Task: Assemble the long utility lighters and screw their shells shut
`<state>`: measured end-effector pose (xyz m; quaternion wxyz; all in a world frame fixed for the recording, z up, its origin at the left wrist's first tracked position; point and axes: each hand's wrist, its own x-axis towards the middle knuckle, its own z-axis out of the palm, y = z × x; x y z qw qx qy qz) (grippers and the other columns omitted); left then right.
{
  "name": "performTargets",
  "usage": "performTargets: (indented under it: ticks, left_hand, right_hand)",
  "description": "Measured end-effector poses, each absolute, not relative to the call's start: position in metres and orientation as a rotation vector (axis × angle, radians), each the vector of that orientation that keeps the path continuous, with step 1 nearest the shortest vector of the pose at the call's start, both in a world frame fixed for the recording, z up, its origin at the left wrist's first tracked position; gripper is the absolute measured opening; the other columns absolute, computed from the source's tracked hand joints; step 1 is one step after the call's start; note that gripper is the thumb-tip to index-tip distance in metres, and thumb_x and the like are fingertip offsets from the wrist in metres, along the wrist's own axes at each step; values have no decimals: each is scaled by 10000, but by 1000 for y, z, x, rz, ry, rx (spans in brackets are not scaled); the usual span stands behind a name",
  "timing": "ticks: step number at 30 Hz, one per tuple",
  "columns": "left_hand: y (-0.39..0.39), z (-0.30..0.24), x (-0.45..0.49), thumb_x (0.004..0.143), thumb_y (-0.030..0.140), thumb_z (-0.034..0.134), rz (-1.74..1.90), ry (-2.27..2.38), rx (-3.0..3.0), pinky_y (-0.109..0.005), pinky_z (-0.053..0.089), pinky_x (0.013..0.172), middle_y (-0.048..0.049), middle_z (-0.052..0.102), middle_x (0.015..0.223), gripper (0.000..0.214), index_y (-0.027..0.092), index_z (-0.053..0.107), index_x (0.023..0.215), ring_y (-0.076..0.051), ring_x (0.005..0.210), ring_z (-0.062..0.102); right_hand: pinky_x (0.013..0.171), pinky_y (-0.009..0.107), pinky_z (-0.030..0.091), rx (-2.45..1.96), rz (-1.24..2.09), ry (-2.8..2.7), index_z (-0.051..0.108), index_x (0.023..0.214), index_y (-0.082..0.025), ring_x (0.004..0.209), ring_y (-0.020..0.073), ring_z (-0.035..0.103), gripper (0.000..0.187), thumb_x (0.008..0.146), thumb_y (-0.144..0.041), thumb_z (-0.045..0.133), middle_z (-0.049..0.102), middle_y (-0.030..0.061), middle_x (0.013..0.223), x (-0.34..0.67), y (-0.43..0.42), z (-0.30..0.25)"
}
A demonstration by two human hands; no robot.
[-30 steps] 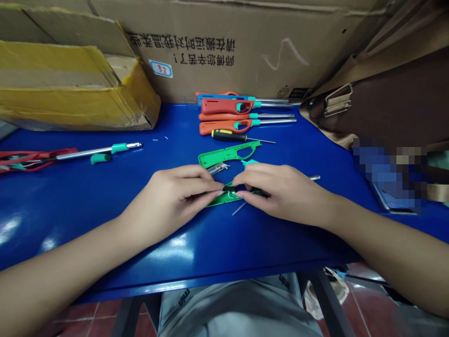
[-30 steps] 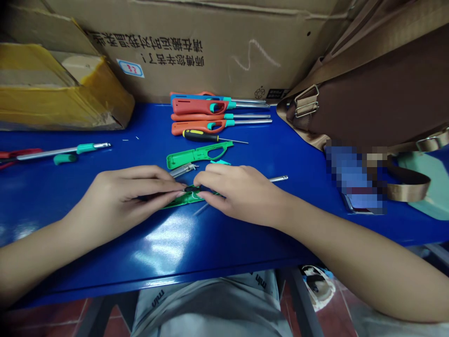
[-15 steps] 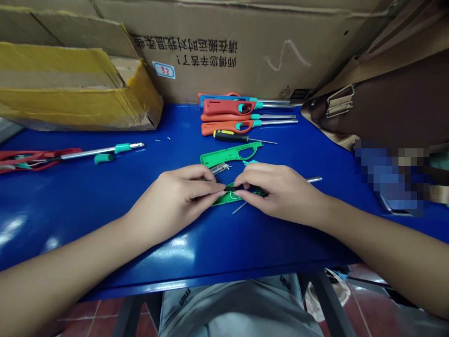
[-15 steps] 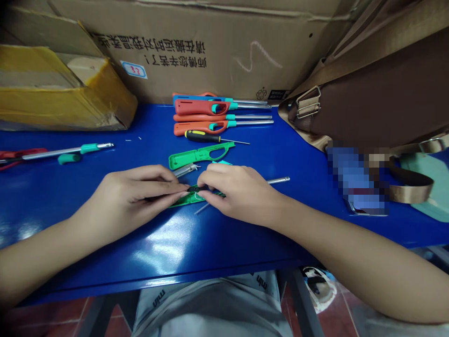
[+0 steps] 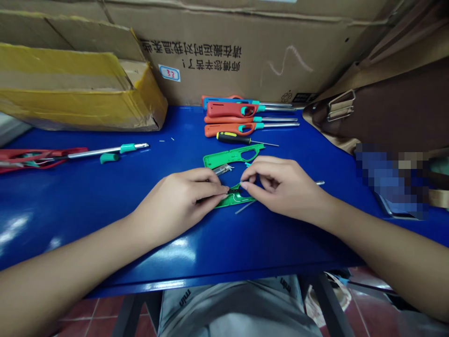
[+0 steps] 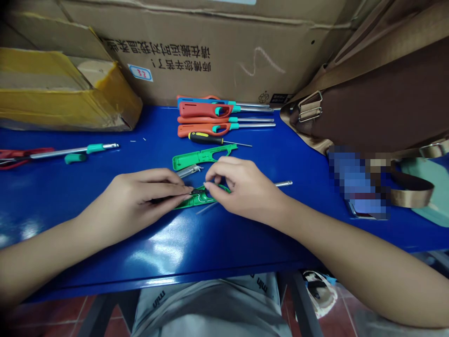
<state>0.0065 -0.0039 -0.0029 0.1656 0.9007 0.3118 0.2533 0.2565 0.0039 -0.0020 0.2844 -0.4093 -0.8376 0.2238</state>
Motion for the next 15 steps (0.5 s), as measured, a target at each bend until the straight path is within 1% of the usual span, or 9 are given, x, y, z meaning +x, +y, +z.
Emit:
performTargets:
  ticks: [2, 5, 7, 11, 15]
  left_hand:
    - [-4, -2, 6, 995, 183, 661, 733, 885, 2550, -251, 577, 794, -46, 754, 977, 162, 170, 813, 1048, -148, 872, 725]
    - [-2, -1, 4, 995, 195, 659, 742, 898, 2547, -249, 586, 790, -46, 763, 986, 164, 187, 817, 1040, -148, 869, 734]
    - [-1, 0, 3, 997, 204, 655, 735, 903, 2551, -251, 595, 786, -48, 771, 993, 172, 194, 821, 1040, -151, 866, 741]
    - [0, 1, 1, 1001, 213, 652, 704, 894, 2551, -253, 610, 793, -50, 787, 1014, 184, 195, 827, 1057, -153, 873, 754]
    - [0, -1, 1, 1001, 210, 660, 723, 876, 2555, -252, 616, 825, -44, 792, 1025, 181, 186, 826, 1070, -148, 885, 759]
  right_hand:
    - [548, 258, 348, -1154, 529, -2178, 716, 882, -179, 549, 76, 420, 59, 900, -161, 663, 625, -6, 823, 261, 8, 1]
    - [582, 275, 371, -1272, 384, -2184, 696, 906, -180, 567, 87, 420, 36, 873, -193, 699, 635, 16, 887, 272, 17, 2]
    - [609, 284, 390, -1353, 327, -2228, 681, 939, -182, 588, 97, 417, 110, 864, -243, 733, 647, 30, 937, 277, 21, 2]
    - [632, 286, 410, -1453, 358, -2294, 671, 1011, -188, 616, 107, 439, 205, 873, -318, 747, 649, 41, 1004, 282, 24, -1]
    - [639, 282, 412, -1453, 404, -2318, 673, 1009, -180, 610, 101, 456, 186, 877, -297, 735, 653, 39, 1004, 282, 24, -2]
